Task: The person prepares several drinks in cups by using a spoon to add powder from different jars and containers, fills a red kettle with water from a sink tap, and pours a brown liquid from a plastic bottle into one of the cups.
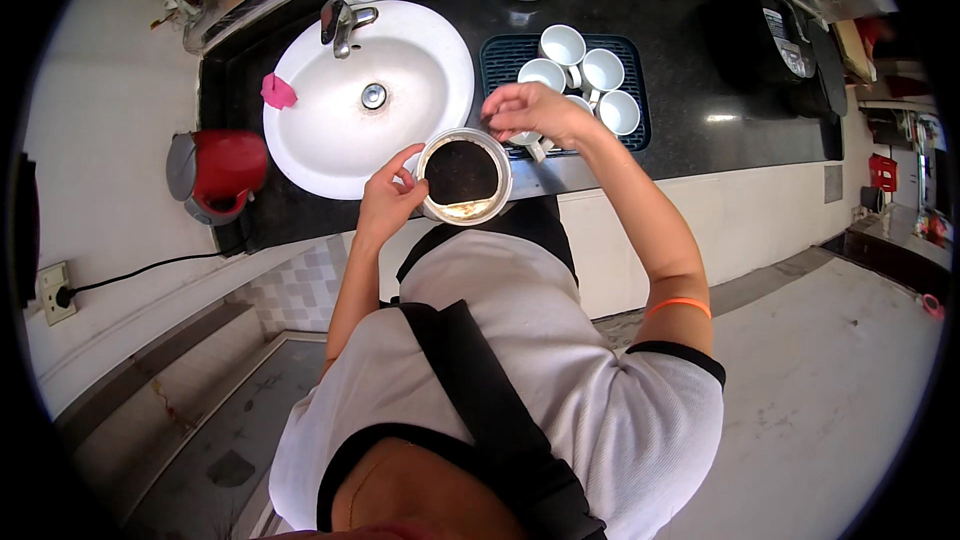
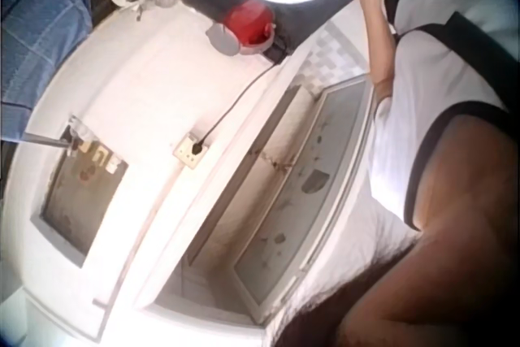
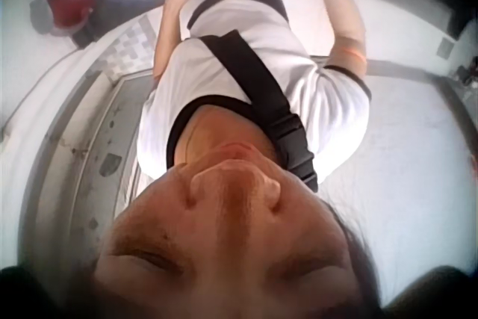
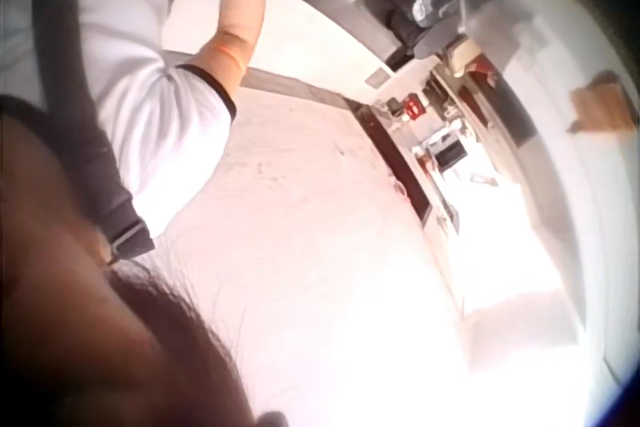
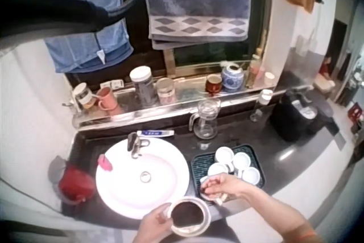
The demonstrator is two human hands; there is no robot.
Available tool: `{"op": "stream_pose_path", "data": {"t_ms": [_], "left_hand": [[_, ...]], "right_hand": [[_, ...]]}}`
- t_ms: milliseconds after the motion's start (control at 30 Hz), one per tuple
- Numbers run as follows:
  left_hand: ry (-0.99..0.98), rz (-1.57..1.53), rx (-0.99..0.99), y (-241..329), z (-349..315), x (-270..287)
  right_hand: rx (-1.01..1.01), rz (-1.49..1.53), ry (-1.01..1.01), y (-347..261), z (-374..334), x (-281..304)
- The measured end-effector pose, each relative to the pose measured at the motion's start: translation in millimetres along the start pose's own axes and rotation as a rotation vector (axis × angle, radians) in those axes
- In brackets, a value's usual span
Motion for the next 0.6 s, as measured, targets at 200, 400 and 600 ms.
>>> {"op": "stream_pose_path", "data": {"t_ms": [200,400,600], "left_hand": [[0.002,-0.015,0.018,-0.2,-1.4,-1.5],[-0.003,0.011,0.01,-3.2,0.2,-0.3],[-0.002,0.023,-0.033,-1.1,-1.2,-0.1]], "right_hand": [[0.105,-0.34,0.232,25.5,14.5,59.6],[0.365,-1.186,0.426,48.0,34.3,50.8],[0.311,-1.183,0.443,56.1,40.2,60.2]]}}
Point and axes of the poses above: each hand's wrist, its own z-axis towards the middle knuckle, its own x-axis out of the back of the hand, y = z × x, the point moved 10 cm from there along z, towards the middle knuckle, and after that the axes turned 6 degrees about y, right-handed, at the moved point
